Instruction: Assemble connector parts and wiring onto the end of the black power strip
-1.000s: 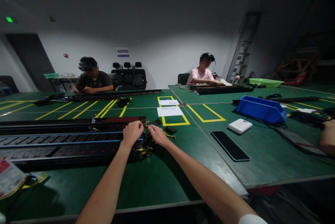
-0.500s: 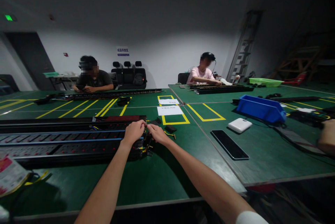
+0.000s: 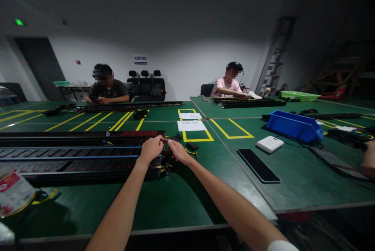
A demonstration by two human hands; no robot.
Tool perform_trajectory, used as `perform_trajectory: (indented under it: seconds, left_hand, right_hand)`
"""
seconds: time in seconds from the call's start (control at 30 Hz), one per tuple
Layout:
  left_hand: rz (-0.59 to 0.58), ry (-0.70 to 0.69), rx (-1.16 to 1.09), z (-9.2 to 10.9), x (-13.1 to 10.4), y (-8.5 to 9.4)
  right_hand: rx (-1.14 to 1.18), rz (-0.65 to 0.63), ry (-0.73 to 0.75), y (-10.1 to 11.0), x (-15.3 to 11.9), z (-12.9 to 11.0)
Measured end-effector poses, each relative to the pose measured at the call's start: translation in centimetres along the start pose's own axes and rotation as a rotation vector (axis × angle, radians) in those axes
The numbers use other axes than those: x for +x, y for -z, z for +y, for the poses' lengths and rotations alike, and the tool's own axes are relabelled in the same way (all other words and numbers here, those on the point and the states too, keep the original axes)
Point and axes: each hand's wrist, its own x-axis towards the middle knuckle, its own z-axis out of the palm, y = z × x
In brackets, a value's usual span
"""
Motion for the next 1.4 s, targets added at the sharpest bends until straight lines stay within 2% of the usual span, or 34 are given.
perform_trajectory:
  seconds: [0.23, 0.47, 0.8, 1.13, 1.4]
  left_hand:
    - [0.014, -0.049, 0.069, 0.4, -0.4, 0.3]
    - [-0.018, -0.147, 0.093, 0.3, -0.4, 0.3]
    - [-0.017, -0.040, -0.020, 0.2, -0.3, 0.4]
    - [0.018, -0.096, 0.045, 0.2, -0.3, -0.1]
    - [-0.009, -0.058, -0.003, 0.1, -0.4, 0.2]
  right_hand:
    - [0.121, 0.091, -0.042, -0.3, -0.1, 0.3]
    - [0.100, 0.140, -0.002, -0.7, 0.0, 0.8]
    - [0.087, 0.143, -0.010, -0.6, -0.1, 0.6]
    - [0.025, 0.151, -0.011, -0.6, 0.0, 1.0]
    - [-0.049, 0.142, -0.051, -0.6, -0.1, 0.5]
